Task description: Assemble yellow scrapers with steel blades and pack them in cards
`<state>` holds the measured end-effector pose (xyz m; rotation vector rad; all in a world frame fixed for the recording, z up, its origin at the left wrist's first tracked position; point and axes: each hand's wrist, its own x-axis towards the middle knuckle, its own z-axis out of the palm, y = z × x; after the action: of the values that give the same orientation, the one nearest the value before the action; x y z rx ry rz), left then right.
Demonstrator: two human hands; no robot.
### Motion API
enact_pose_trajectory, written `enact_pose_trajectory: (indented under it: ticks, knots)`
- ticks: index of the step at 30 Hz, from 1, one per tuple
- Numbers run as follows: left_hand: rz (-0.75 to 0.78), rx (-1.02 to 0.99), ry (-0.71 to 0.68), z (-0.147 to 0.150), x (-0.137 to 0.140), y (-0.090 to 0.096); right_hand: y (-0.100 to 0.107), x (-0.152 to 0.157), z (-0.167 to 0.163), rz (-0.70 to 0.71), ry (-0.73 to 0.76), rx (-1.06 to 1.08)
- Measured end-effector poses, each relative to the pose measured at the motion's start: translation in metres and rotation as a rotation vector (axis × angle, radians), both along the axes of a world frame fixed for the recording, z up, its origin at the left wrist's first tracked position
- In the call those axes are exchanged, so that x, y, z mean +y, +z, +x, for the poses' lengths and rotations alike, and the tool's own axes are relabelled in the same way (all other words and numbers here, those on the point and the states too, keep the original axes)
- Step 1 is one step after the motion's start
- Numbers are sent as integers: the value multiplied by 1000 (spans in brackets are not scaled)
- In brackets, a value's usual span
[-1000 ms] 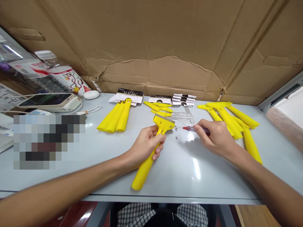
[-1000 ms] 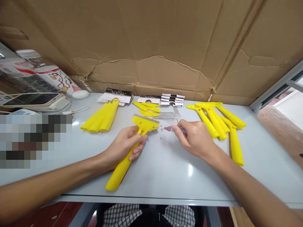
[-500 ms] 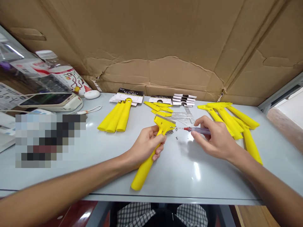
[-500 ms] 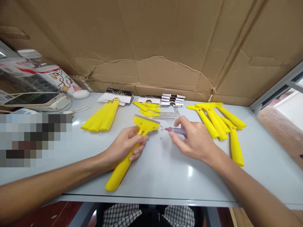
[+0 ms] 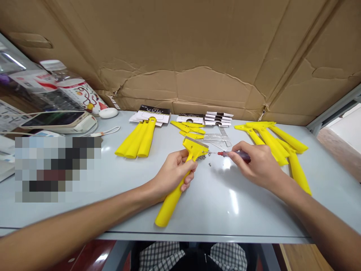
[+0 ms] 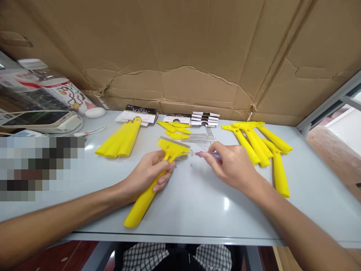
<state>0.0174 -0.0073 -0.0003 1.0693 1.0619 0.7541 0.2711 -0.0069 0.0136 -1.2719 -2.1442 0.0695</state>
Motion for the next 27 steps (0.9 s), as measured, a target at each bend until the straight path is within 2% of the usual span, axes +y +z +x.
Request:
enact_pose_trajectory:
  ticks: [6, 15, 27]
  knots:
    - [6, 4, 8, 0, 0, 0, 2, -2, 1, -54, 115, -32]
    - [11, 20, -4, 0, 0, 0, -4, -2, 0, -36, 41, -71]
    - [32, 65, -27, 0, -1, -2, 8, -2, -1, -320, -20, -51]
